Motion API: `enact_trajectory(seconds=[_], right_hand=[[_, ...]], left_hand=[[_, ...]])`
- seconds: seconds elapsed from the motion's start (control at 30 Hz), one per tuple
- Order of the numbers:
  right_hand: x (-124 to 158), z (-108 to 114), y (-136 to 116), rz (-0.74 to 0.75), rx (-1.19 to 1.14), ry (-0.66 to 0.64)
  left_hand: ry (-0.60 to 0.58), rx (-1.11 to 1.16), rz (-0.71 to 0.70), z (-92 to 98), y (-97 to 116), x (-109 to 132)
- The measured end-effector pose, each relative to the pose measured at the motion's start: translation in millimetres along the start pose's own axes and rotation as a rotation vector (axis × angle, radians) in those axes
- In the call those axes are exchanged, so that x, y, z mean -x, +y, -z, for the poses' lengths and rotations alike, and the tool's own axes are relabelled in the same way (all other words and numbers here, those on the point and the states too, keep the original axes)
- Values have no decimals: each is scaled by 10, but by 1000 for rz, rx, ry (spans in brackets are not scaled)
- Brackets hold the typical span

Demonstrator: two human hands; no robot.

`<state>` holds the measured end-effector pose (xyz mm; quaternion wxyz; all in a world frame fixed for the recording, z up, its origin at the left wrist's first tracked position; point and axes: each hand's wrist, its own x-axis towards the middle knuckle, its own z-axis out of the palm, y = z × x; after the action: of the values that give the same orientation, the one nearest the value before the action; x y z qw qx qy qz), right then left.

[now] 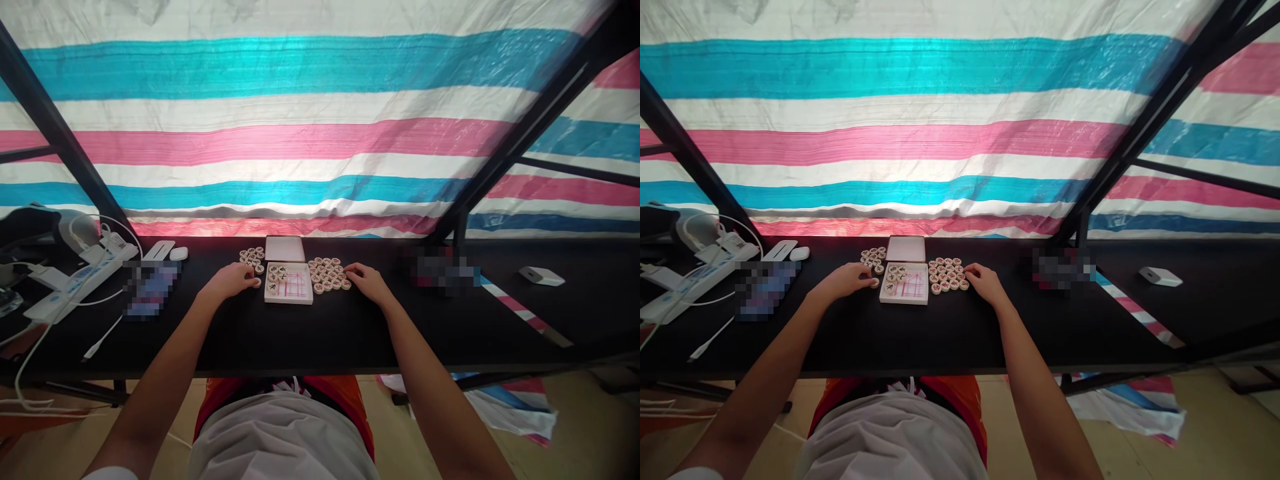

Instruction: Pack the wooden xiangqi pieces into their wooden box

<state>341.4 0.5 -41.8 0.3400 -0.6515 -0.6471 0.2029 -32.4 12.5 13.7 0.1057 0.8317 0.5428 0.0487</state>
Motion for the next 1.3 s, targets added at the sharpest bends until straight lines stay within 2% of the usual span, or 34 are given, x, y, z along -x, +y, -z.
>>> enact_trajectory(seconds=[0.1, 0.2, 0.43, 0.53, 0.63, 0.73, 0.83, 1.13, 1.3], right_hand=[[-3, 0, 6, 4, -2, -10], [-5, 2, 7, -6, 18, -9], [-7, -2, 1, 11, 3, -2], [-4, -1, -7, 2, 2, -5], [-3, 4, -12, -4, 11, -10], [-3, 6, -5, 3, 11, -10], [-4, 2, 7, -6, 8, -2], [-5, 3, 9, -11, 17, -8], [0, 1, -1, -5, 7, -3]], left_hand=[[4, -43, 47, 8, 86, 22], [7, -36, -5, -7, 120, 27], [-45, -13, -10, 40, 47, 35], [79, 28, -24, 94, 100, 59], [201, 149, -193, 53, 281, 66], [143, 148, -404, -73, 468, 46], [92, 79, -479, -171, 519, 20], [107, 119, -302, -261, 329, -37], [60, 135, -193, -327, 290, -114]])
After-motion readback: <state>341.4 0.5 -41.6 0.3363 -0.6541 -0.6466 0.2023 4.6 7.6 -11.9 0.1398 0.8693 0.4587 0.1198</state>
